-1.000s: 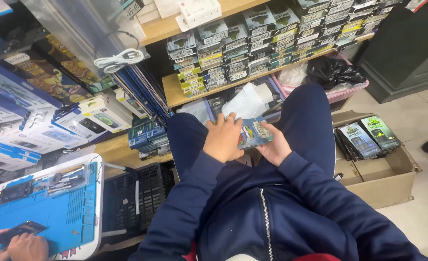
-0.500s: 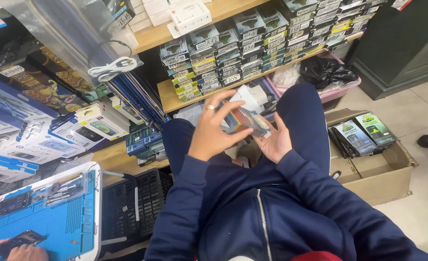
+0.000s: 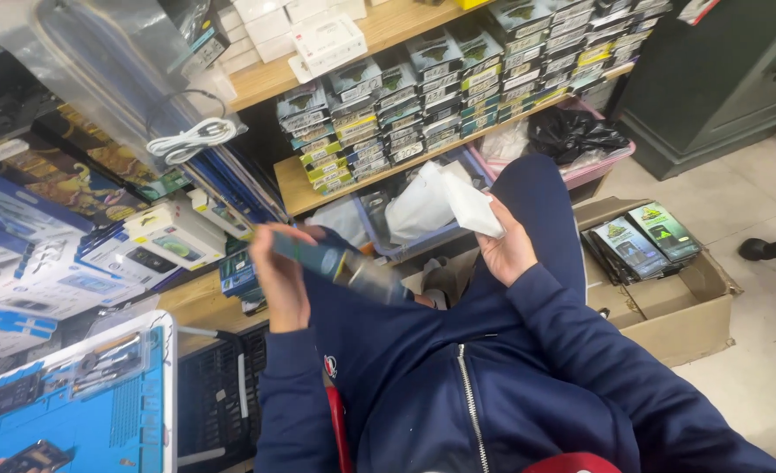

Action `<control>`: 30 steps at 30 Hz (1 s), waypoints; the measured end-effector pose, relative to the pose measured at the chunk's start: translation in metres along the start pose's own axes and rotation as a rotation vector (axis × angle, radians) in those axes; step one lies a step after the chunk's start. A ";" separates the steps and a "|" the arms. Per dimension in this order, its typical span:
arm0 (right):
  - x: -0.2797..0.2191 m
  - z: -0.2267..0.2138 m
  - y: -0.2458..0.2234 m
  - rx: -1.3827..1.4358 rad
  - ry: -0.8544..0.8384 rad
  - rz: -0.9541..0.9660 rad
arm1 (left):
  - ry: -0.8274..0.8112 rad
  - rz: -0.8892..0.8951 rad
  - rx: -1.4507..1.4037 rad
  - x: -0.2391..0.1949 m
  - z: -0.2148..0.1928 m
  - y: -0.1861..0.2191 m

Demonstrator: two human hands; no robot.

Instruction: The person sits cross-legged on a chair and repeatedly places small electronic items into white paper envelopes, then into small product boxes. They handle several different items, including a black card-like object and a green-labeled box, and place the finished packages into a cardboard box on the floor.

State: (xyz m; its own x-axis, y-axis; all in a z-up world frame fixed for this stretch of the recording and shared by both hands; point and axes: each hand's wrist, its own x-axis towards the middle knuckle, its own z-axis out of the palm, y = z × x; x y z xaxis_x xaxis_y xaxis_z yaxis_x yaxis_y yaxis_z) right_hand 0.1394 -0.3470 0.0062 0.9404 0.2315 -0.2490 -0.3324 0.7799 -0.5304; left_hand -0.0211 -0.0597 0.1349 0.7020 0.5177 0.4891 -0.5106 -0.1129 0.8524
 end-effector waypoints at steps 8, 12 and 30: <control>-0.025 0.014 0.023 -0.049 -0.122 -0.113 | -0.607 -0.595 -0.331 -0.068 0.054 -0.085; -0.045 0.028 0.046 -0.285 -0.186 -0.200 | -0.483 -0.817 -0.142 -0.091 0.048 -0.157; -0.183 0.061 -0.030 -1.108 -0.893 -0.174 | 0.467 -0.698 0.060 -0.061 0.078 -0.162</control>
State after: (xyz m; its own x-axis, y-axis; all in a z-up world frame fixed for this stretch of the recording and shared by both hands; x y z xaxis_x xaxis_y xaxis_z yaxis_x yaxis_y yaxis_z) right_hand -0.0188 -0.3774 0.1167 0.5653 0.7870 0.2469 0.2971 0.0850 -0.9511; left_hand 0.0577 -0.1393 -0.0188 0.5624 0.7815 -0.2700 0.0012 0.3257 0.9455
